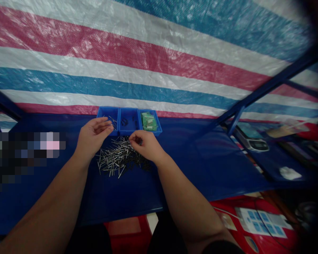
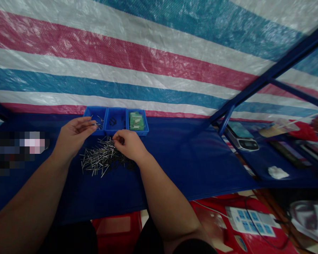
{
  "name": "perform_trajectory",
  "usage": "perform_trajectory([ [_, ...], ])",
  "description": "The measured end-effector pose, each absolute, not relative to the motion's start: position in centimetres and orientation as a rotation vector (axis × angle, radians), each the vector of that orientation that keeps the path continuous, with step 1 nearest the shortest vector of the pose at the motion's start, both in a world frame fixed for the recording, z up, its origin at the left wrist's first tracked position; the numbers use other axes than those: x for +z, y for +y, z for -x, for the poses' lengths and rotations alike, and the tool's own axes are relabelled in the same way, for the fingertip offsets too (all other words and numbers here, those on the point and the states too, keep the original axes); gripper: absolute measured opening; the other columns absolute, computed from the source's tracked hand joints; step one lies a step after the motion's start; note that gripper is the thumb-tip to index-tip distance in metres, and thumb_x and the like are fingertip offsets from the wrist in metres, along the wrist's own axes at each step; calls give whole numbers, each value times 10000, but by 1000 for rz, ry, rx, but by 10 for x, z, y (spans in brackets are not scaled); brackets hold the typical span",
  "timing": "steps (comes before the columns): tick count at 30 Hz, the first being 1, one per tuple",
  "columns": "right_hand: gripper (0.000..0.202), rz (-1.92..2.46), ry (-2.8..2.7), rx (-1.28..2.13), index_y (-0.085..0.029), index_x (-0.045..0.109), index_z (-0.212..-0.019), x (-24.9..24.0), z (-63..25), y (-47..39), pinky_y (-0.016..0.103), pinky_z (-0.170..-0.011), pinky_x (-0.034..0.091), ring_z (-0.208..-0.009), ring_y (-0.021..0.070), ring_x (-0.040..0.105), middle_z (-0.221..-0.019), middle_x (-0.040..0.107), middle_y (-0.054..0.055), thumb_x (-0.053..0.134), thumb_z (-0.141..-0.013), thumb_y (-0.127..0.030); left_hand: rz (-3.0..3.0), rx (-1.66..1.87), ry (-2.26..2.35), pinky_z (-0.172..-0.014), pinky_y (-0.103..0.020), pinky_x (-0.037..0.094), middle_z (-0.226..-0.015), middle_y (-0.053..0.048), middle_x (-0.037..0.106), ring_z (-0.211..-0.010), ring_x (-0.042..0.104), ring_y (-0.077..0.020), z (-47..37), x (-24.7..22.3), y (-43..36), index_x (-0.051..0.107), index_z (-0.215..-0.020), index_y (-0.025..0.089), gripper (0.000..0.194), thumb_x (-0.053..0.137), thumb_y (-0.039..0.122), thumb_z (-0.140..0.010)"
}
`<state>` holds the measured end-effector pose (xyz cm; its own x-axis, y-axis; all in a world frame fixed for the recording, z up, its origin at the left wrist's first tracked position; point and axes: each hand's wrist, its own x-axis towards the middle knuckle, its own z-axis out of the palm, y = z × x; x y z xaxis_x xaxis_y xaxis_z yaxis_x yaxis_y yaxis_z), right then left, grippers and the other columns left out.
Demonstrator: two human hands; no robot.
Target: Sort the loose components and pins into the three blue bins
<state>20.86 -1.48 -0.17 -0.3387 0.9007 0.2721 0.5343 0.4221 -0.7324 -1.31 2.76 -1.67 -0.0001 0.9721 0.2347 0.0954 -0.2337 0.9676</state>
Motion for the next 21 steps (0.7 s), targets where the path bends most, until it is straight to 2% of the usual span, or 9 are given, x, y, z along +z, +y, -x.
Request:
perform_trajectory([
  [2,93,1218,-2036,695,-168,663,-855,-2,-208,-14,248,-692,424,-715,116,560,-802,643,9,573,-850,-148,-1417,1357,1097,-991,-421,566,-1286,-142,669,-1134,685,-245,13,-19,29,584,-1282,175,579,801,299,-759],
  [4,89,1225,-2044,681,-167,667,-852,-2,-208,-14,251,-688,417,-710,116,552,-793,638,7,579,-854,-154,-1455,1321,1043,-997,-421,564,-1386,-145,610,-1133,689,-245,12,-18,27,578,-1309,187,592,796,302,-771],
  [6,92,1225,-2027,669,-166,672,-862,-2,-208,-14,252,-687,417,-712,116,554,-793,638,8,582,-857,-151,-1540,1225,1030,-961,-409,576,-1314,-134,656,-1038,719,-227,11,-15,23,624,-1250,173,497,774,326,-802],
  [10,101,1211,-1931,689,-164,670,-906,-2,-209,-14,252,-676,430,-708,118,561,-796,645,12,577,-901,-203,-1741,967,993,-875,-370,587,-993,-97,747,-879,715,-195,10,-9,16,704,-1075,146,309,715,366,-859],
  [14,124,1213,-1834,689,-164,668,-931,-2,-208,-14,249,-645,434,-678,113,558,-801,657,16,590,-919,-259,-1898,860,895,-837,-338,581,-990,-84,734,-867,698,-182,8,-8,13,711,-1062,160,276,694,350,-863],
  [21,137,1196,-1802,761,-164,680,-925,-3,-204,-15,246,-628,441,-661,109,560,-792,667,13,603,-919,-278,-1955,823,991,-804,-323,558,-937,-63,744,-833,698,-179,10,-12,15,719,-991,176,201,643,330,-888],
])
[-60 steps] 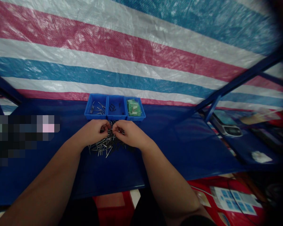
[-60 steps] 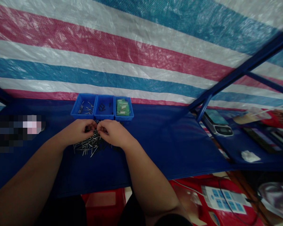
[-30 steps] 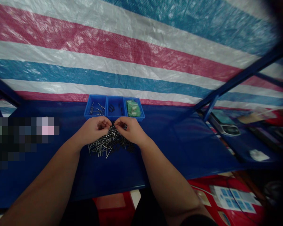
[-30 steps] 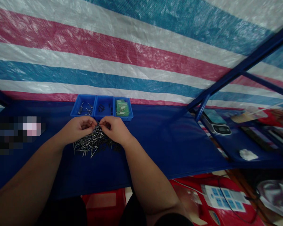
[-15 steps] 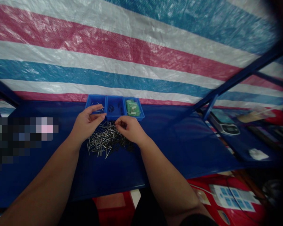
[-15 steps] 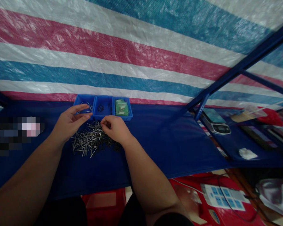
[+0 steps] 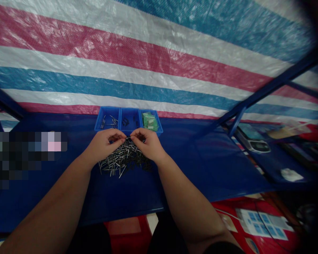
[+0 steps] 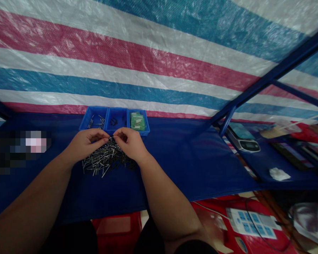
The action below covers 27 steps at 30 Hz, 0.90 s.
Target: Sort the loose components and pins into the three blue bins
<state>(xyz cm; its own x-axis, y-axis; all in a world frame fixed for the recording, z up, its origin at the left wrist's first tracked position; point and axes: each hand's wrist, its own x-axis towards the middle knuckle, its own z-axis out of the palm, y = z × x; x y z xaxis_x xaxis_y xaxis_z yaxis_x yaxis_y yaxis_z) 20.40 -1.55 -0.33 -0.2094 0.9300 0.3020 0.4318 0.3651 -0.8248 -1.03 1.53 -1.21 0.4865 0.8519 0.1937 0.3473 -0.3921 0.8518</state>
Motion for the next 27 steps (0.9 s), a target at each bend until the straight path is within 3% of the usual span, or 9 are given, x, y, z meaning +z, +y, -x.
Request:
perform_trajectory([
  [3,140,1182,-1782,765,-160,680,-954,-5,-203,-16,250,-640,451,-671,109,572,-820,682,21,606,-919,-274,-1944,843,992,-778,-308,546,-906,-60,735,-815,690,-176,10,-13,15,702,-970,167,195,644,334,-887],
  [7,269,1222,-1794,785,-164,633,-1133,-3,-206,-15,247,-621,435,-638,101,548,-864,695,18,658,-893,-284,-1883,1016,1108,-728,-291,533,-873,-49,718,-769,669,-164,11,-14,18,686,-960,168,209,666,356,-869],
  [13,91,1197,-2281,739,-170,700,-892,1,-213,-18,251,-709,401,-750,116,565,-845,656,8,741,-817,-198,-1670,1340,1413,-709,-280,542,-832,-28,711,-730,662,-153,18,-15,27,680,-937,180,202,700,352,-835],
  [27,90,1195,-2441,696,-178,656,-815,-6,-203,-20,251,-706,363,-764,126,552,-826,639,0,665,-799,-90,-1474,1594,1410,-776,-337,605,-835,-41,723,-769,729,-186,20,-26,36,670,-929,177,197,711,340,-826],
])
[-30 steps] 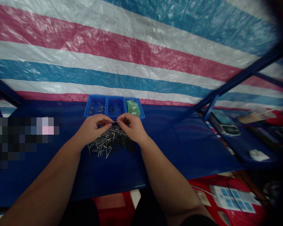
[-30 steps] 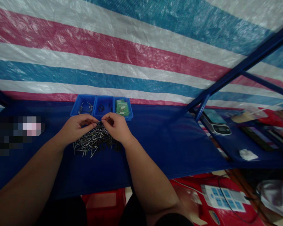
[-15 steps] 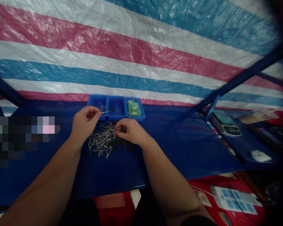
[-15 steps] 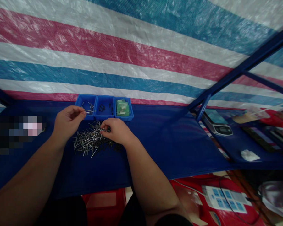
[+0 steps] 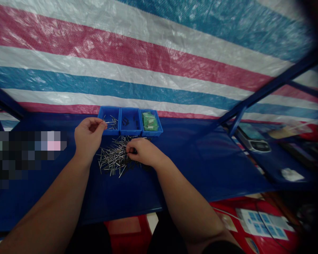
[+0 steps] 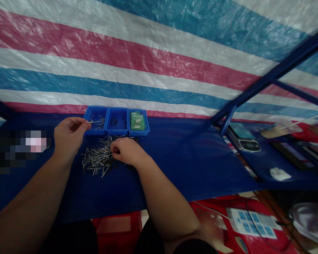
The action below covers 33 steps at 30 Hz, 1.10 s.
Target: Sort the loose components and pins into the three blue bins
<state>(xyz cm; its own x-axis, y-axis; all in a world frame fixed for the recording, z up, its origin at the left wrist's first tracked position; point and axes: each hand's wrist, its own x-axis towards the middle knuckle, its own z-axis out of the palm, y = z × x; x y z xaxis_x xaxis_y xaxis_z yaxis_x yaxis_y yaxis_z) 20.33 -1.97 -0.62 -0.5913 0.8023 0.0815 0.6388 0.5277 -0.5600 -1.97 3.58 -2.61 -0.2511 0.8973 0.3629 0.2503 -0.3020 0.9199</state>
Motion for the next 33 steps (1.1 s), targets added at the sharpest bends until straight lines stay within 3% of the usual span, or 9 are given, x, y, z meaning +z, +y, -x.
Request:
perform_trajectory([
  [7,114,1261,-2410,663,-180,682,-857,-7,-205,-20,254,-710,370,-779,134,575,-849,667,14,648,-802,-86,-1411,1569,1370,-889,-379,603,-977,-69,749,-919,747,-220,20,-30,38,675,-981,183,251,748,338,-796],
  [15,175,1223,-2442,660,-183,694,-929,-6,-208,-20,261,-723,386,-801,145,576,-867,654,8,756,-765,-168,-1795,1202,1358,-648,-283,541,-765,-11,695,-658,664,-154,19,-15,27,659,-921,186,133,652,281,-827],
  [19,225,1213,-2467,623,-192,699,-1021,-5,-206,-21,276,-769,400,-845,161,584,-892,656,14,745,-800,-188,-2230,863,1090,-714,-287,494,-843,-19,700,-739,640,-156,16,-9,19,678,-897,178,124,591,192,-809],
  [22,245,1236,-2465,585,-192,698,-1079,-4,-202,-23,292,-798,409,-872,176,589,-900,660,27,727,-838,-225,-2304,673,1001,-664,-271,459,-798,-3,676,-694,618,-144,14,-9,16,677,-890,181,155,564,154,-787],
  [33,162,1272,-2445,490,-191,743,-1040,-10,-193,-22,296,-831,430,-897,174,603,-962,668,47,671,-894,-192,-2359,395,1051,-670,-279,444,-814,-20,684,-722,617,-160,17,-13,18,692,-917,178,208,546,144,-772],
])
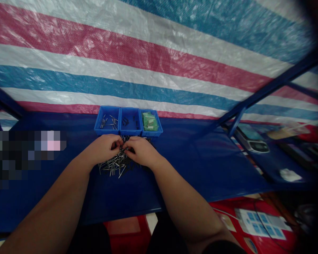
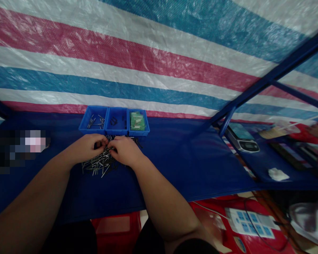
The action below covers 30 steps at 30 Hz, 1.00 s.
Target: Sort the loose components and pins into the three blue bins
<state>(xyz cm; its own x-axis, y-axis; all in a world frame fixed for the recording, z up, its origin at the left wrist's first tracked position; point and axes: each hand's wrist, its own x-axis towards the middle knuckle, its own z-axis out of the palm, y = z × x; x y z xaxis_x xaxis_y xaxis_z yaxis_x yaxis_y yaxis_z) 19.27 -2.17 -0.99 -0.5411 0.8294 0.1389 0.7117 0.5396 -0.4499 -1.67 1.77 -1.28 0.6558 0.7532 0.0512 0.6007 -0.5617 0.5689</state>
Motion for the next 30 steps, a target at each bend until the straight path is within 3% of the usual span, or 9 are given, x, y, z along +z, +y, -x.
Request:
perform_trajectory([
  [10,71,1292,-2399,502,-166,712,-893,-13,-192,-19,312,-850,427,-893,184,574,-915,629,54,645,-884,-146,-2342,399,1064,-655,-285,452,-808,-24,689,-698,613,-163,15,-14,18,698,-923,179,211,553,158,-772],
  [17,239,1182,-2447,513,-195,692,-1077,-10,-194,-22,346,-917,414,-1001,211,559,-1034,625,62,734,-843,-209,-2345,391,1040,-650,-282,434,-777,-20,666,-698,608,-164,15,-12,18,662,-854,178,157,543,137,-762],
  [30,116,1104,-2469,575,-190,632,-904,-14,-190,-19,339,-911,414,-946,193,605,-949,680,41,665,-840,-99,-2330,382,1066,-635,-275,426,-796,-26,673,-700,606,-169,15,-11,17,671,-868,179,161,543,149,-777],
])
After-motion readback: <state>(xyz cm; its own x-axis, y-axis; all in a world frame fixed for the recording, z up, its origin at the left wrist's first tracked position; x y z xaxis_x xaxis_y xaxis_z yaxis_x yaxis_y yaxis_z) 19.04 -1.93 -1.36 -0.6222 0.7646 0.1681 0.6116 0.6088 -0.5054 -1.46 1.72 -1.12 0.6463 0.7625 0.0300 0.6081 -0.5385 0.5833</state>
